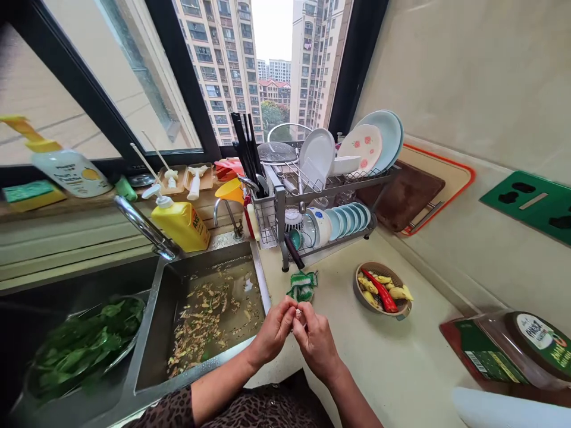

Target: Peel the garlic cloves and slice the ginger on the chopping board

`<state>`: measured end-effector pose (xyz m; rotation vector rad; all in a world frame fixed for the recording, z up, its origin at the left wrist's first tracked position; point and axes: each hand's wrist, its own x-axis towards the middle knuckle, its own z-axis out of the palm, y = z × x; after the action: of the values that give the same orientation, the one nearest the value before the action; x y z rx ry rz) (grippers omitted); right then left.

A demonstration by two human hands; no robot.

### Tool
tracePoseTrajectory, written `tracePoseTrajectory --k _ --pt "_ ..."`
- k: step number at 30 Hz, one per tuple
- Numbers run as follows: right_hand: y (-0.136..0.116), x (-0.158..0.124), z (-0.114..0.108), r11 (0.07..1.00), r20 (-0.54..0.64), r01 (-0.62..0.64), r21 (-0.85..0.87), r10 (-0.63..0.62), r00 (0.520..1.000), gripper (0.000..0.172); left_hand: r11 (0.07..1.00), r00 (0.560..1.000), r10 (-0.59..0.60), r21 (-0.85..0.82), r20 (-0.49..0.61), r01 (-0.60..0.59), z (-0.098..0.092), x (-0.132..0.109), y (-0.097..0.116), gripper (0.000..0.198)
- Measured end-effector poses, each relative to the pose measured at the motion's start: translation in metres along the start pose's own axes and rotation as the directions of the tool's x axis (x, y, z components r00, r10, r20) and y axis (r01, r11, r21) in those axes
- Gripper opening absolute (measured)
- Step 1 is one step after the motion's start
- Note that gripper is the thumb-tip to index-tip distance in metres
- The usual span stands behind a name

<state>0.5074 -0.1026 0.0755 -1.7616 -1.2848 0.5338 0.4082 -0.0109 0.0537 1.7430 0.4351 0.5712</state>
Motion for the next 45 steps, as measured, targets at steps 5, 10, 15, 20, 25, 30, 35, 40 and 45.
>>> tracePoseTrajectory --k 5,10,15,20,25,30,35,40,45 --pt "0.003 0.000 0.019 0.964 -0.113 -0.059 0.259 0.090 0.990 0.015 0.985 0.996 -0.073 -0.159 -0.057 0.063 -0.003 0.004 0.001 0.031" --pt "0.009 0.005 0.029 0.584 -0.077 -0.217 0.782 0.437 0.896 0.025 0.833 0.959 -0.275 -0.516 -0.074 0.199 0.007 0.007 -0.009 0.037" --pt "0.023 0.010 0.010 0.227 0.078 -0.220 0.949 0.507 0.859 0.031 0.631 0.926 -0.371 -0.713 0.070 0.306 0.006 0.011 -0.013 0.044" --pt "0.027 0.008 -0.010 0.293 0.066 -0.226 0.929 0.470 0.880 0.035 0.841 0.935 -0.286 -0.413 0.207 0.349 -0.001 0.013 0.000 0.043" --pt "0.020 0.004 -0.012 0.421 0.065 -0.297 0.857 0.483 0.873 0.040 0.992 0.976 -0.093 0.102 0.198 0.074 -0.002 0.016 0.010 0.028" --pt "0.017 0.003 -0.010 0.617 -0.060 -0.303 0.726 0.496 0.866 0.040 0.984 0.958 -0.039 0.177 0.283 -0.012 -0.001 0.020 0.014 0.023" --pt "0.015 0.004 -0.008 0.747 -0.126 -0.284 0.601 0.440 0.889 0.036 0.998 0.938 -0.022 0.062 0.347 0.001 -0.001 0.019 0.018 0.024" --pt "0.011 0.009 -0.007 0.851 -0.152 -0.241 0.466 0.345 0.926 0.030 0.994 0.946 -0.012 0.108 0.325 -0.025 -0.003 0.018 0.015 0.029" --pt "0.000 0.017 0.002 0.928 -0.208 -0.166 0.333 0.244 0.947 0.024 0.991 0.974 -0.006 0.133 0.226 -0.025 -0.007 0.014 0.009 0.031"
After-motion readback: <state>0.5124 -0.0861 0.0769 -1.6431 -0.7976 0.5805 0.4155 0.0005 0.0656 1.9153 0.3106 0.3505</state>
